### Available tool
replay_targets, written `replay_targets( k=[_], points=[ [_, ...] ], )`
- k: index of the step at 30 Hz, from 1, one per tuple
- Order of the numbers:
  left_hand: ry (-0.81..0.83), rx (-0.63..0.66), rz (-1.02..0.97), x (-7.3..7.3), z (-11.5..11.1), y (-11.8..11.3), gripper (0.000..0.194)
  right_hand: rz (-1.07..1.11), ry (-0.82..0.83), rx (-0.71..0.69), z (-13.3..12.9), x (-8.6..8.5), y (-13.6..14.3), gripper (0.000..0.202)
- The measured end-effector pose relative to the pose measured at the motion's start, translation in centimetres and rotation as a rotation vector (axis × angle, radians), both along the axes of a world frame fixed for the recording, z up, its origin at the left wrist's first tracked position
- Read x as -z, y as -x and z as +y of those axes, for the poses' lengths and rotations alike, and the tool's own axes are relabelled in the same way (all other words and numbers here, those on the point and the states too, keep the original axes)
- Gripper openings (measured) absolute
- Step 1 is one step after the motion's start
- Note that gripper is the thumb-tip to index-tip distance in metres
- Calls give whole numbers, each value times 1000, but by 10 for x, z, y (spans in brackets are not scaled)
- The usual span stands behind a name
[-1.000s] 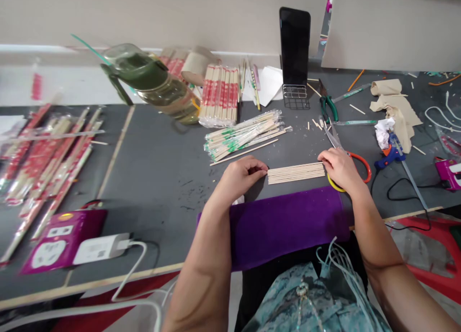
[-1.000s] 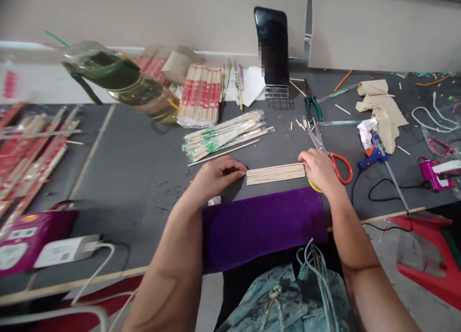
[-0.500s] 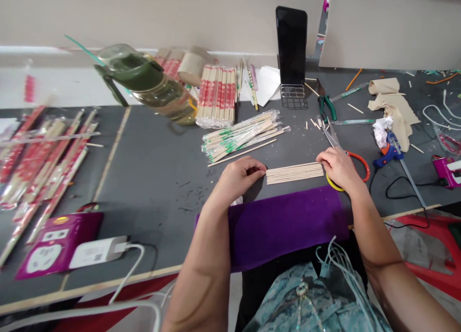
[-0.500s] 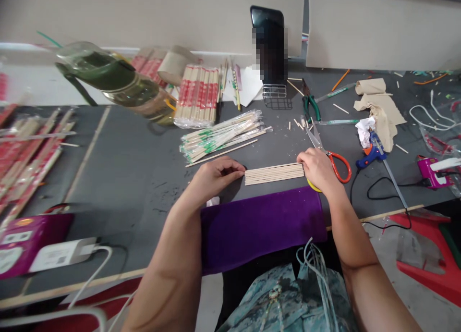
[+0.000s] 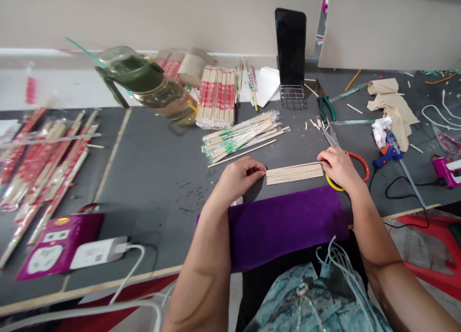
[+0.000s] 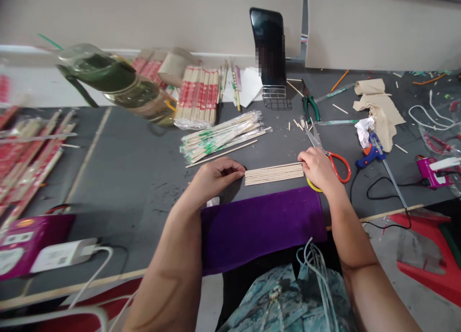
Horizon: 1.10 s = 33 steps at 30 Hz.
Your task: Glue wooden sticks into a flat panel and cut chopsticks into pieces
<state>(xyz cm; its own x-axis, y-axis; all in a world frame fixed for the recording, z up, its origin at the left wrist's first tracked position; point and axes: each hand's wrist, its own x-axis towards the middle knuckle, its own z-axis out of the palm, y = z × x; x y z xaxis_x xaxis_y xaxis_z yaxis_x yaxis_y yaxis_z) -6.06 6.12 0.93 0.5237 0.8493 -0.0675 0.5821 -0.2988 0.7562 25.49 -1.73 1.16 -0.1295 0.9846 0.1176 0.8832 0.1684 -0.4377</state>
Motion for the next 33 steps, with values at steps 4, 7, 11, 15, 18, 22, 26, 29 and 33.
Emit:
replay_targets(
  k=[4,7,11,15,18,22,26,29,33],
  points=[
    [-6,-2,-7,1,0,0,19,1,-1,-10,0,-2,-1,23],
    [-2,-4,-11,2,0,0,19,0,-7,-22,0,-3,-2,24],
    [-1,2,-8,2,1,-1,21,-18,-17,-33,1,-1,-2,23],
    [-12,-7,-16,5,2,-1,20,-72,-35,-41,2,0,-2,22],
    [-14,-7,-24,7,3,-1,20,-128,-45,-72,2,-1,-1,23],
    [-18,-4,-54,11,4,-1,19,-202,-54,-108,2,-1,-2,24],
    [-44,-33,-77,16,7,-1,19,-227,-55,-135,3,0,-4,24],
    [-135,-96,-102,15,7,-2,20,-220,-67,-133,4,1,-5,23],
    [-443,-253,-70,0,-1,-19,21,-167,-151,-131,4,-2,-5,24]
  ],
)
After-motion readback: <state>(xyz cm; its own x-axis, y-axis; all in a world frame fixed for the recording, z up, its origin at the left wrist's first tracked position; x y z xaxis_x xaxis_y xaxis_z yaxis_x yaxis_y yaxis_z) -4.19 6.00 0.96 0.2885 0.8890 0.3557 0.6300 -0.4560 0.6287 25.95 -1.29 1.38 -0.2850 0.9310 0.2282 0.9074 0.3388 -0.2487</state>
